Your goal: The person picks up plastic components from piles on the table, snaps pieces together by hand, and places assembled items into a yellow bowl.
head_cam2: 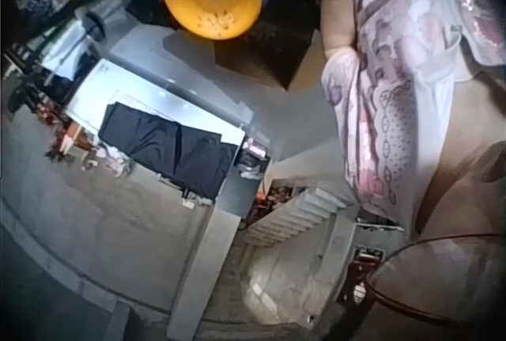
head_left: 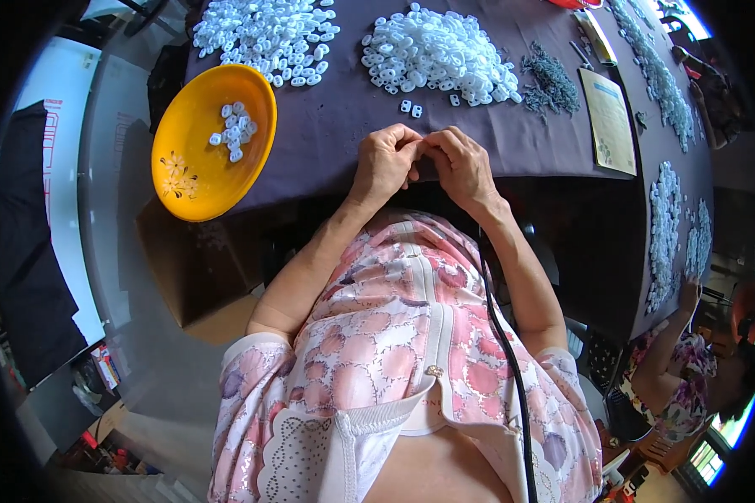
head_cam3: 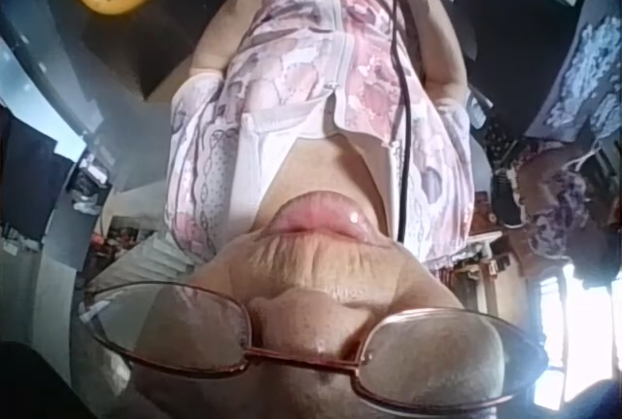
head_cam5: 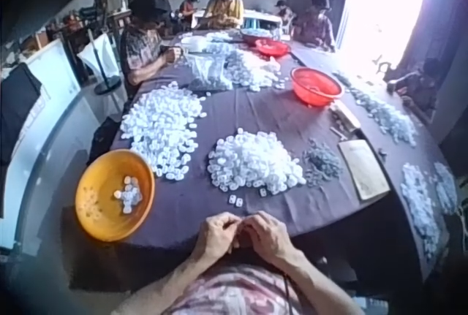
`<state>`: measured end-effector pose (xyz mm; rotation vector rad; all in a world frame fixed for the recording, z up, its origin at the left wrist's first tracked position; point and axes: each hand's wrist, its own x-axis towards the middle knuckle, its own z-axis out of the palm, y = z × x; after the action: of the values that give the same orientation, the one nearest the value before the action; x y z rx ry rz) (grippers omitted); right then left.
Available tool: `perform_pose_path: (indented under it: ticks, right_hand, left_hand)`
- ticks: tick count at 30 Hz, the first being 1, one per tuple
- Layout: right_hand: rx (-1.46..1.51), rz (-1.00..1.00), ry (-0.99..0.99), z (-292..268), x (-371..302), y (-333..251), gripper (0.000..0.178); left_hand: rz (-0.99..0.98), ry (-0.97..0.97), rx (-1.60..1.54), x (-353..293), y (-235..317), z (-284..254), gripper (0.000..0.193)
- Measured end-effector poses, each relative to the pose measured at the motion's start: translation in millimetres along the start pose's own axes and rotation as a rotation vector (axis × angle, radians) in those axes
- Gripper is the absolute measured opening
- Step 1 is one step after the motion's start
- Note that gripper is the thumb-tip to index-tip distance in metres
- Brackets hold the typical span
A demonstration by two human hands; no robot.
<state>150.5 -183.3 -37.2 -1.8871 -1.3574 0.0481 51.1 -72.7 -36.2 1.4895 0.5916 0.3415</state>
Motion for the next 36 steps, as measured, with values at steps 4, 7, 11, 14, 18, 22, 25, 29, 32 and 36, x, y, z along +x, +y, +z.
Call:
perform_pose_path:
  ticks: [4, 7, 11, 14, 18, 22, 25, 29, 32, 36]
  right_hand:
    - [-0.023, -0.017, -0.008, -2.2, 0.7, -2.5, 0.01]
    - [-0.068, -0.057, -0.016, -1.7, 0.3, -1.9, 0.009]
    - [-0.066, -0.103, -0.003, -0.7, 1.4, 0.8, 0.006]
    - [-0.042, -0.069, -0.022, -1.1, 2.2, 1.7, 0.005]
    - [-0.003, -0.049, -0.03, -0.9, 2.1, 1.2, 0.006]
    - [0.027, -0.063, 0.014, 5.5, -1.0, 5.4, 0.007]
    - [0.045, -0.082, 0.068, 8.6, -3.3, 8.2, 0.008]
    - [0.045, -0.042, 0.073, 10.2, -4.7, 9.1, 0.008]
    - [0.044, -0.029, 0.059, 9.4, -4.5, 7.2, 0.008]
    - [0.037, -0.026, 0.031, 7.1, -2.2, 5.0, 0.007]
  left_hand:
    - [-0.004, -0.009, -0.036, 1.3, -7.6, -0.3, 0.008]
    - [0.005, -0.023, -0.052, 2.0, -9.6, -2.0, 0.008]
    - [0.016, -0.012, -0.021, 1.4, -9.0, -1.5, 0.008]
    - [-0.023, -0.021, -0.044, 2.1, -7.1, -1.8, 0.008]
    - [-0.019, -0.026, 0.003, 2.5, -7.2, -2.8, 0.01]
    - [0.022, -0.012, 0.037, 2.7, -8.8, -1.4, 0.012]
    - [0.022, -0.02, 0.063, 2.0, -6.4, -0.5, 0.013]
    - [0.009, -0.021, 0.063, 2.8, -6.0, -0.6, 0.013]
    - [-0.027, -0.04, 0.04, 3.4, -6.3, -1.5, 0.013]
    - [-0.024, -0.037, 0.005, 3.4, -5.6, -1.1, 0.013]
